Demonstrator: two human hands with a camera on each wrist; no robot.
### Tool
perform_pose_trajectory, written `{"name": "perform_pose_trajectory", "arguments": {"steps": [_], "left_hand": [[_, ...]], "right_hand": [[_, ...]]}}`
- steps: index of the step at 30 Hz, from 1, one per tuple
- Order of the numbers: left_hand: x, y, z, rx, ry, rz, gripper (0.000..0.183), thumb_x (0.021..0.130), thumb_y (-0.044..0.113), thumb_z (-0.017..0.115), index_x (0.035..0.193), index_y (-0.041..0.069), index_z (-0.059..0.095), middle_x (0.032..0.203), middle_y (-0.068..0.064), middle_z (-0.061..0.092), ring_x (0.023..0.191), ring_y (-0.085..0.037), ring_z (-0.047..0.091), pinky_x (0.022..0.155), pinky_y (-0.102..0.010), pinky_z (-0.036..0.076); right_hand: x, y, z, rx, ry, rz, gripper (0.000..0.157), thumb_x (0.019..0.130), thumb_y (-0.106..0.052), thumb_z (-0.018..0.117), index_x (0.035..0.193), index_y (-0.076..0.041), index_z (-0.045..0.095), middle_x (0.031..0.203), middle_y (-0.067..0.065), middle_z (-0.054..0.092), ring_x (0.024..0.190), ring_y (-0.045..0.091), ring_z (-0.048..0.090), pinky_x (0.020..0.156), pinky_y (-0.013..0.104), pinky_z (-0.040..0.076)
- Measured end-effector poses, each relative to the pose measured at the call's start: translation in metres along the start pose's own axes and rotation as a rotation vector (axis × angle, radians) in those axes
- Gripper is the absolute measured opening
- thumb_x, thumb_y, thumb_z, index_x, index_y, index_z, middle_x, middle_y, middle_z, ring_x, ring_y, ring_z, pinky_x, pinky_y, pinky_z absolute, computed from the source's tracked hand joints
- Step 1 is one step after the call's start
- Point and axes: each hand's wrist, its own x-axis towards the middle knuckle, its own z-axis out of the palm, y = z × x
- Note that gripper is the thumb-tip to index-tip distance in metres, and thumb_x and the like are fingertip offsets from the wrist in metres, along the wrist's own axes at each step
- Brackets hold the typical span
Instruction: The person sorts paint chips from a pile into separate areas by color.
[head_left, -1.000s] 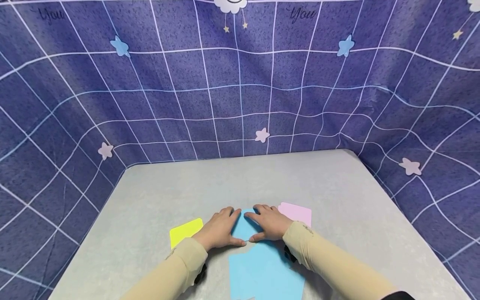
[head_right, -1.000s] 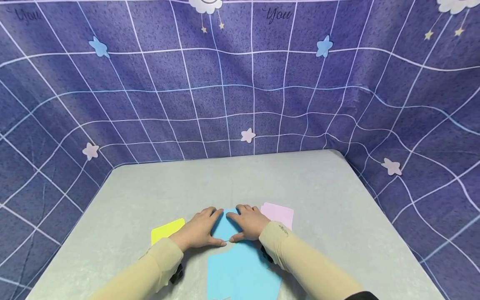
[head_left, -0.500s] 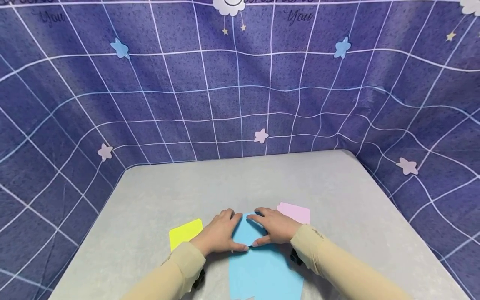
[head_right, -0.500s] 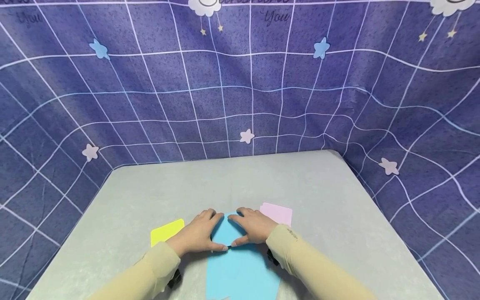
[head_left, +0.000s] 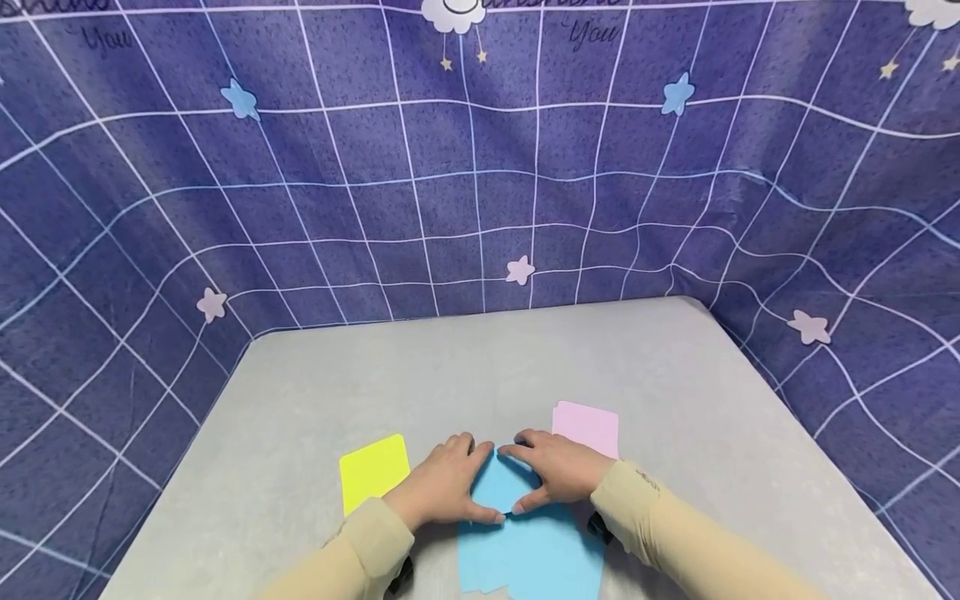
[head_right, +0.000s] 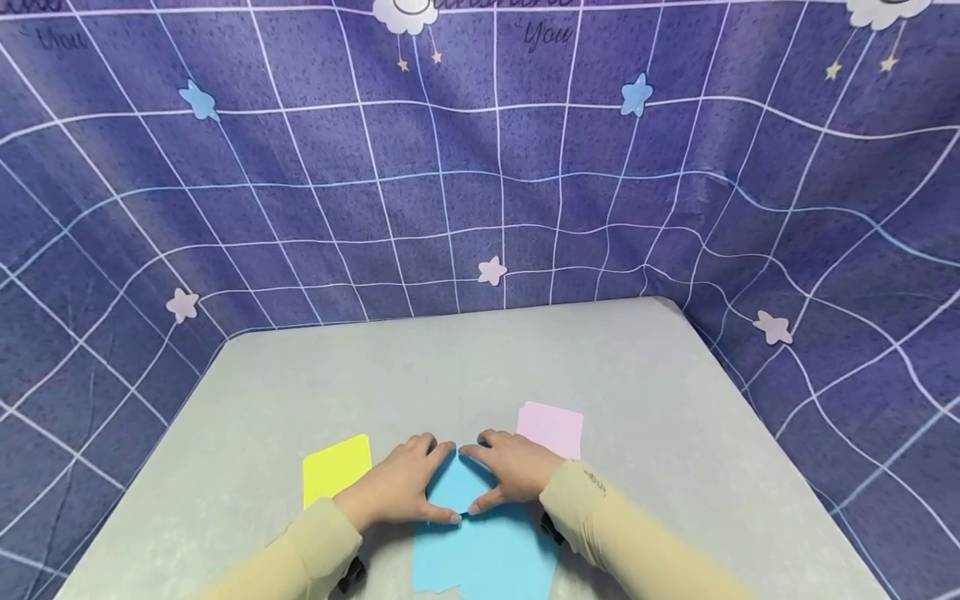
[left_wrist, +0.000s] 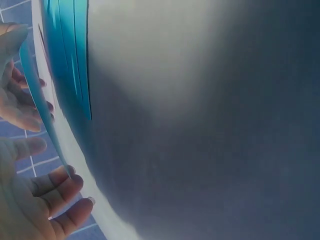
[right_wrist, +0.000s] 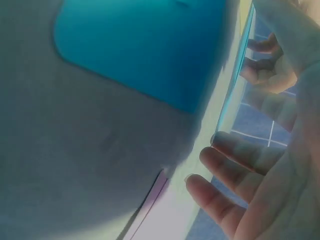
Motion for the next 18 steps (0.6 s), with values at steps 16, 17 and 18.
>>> {"name": "perform_pose_trajectory", "arguments": {"steps": [16,17,18], "left_hand": [[-0.0052,0.0069,0.0043,0.036,-0.010,0.003,0.103,0.077,0.082,0.068,0.149,0.010,0.052,0.122,-0.010,0.058,0.108,-0.024,0.056,0.094,-0.047,0.049],[-0.0049,0.0056,0.0036,0.029,-0.008,0.002,0.102,0.079,0.082,0.067,0.149,0.010,0.052,0.123,-0.010,0.059,0.109,-0.025,0.057,0.094,-0.048,0.049],[-0.0045,0.0038,0.0025,0.022,-0.007,-0.002,0.100,0.081,0.082,0.065,0.148,0.010,0.053,0.124,-0.011,0.059,0.110,-0.026,0.058,0.094,-0.049,0.049]], "right_hand": [[-0.0083,-0.0049,0.0056,-0.067,-0.022,-0.008,0.092,0.082,-0.065,0.078,0.155,-0.017,0.049,0.142,0.013,0.055,0.121,0.027,0.060,0.101,0.042,0.051],[-0.0084,-0.0045,0.0051,-0.064,-0.023,-0.009,0.092,0.082,-0.065,0.078,0.155,-0.017,0.049,0.142,0.013,0.055,0.122,0.028,0.060,0.101,0.043,0.050],[-0.0078,-0.0036,0.0042,-0.061,-0.020,-0.009,0.091,0.083,-0.065,0.078,0.154,-0.017,0.049,0.142,0.013,0.055,0.123,0.028,0.059,0.101,0.043,0.050]]}}
